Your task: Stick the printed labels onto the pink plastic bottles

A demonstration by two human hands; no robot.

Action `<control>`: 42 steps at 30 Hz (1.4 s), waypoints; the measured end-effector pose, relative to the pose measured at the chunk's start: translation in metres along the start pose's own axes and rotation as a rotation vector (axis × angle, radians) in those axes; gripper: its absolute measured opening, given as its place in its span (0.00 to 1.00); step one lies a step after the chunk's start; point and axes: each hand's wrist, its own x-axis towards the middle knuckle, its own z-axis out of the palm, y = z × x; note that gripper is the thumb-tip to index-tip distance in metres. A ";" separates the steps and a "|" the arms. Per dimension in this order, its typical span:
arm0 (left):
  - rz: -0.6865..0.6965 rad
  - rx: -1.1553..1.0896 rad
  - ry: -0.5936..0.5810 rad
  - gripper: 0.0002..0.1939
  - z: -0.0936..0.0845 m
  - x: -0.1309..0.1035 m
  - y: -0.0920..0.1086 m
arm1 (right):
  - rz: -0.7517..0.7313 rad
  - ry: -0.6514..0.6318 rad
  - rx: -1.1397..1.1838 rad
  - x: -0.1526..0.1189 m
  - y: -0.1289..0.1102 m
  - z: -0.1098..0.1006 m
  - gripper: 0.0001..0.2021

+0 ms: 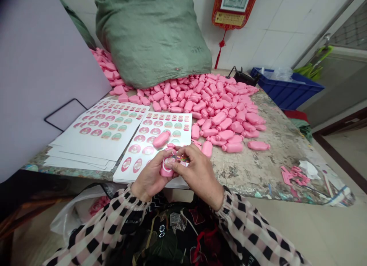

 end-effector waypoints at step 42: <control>0.132 0.153 0.136 0.31 0.009 -0.003 -0.005 | 0.394 -0.159 0.790 -0.004 0.007 0.024 0.21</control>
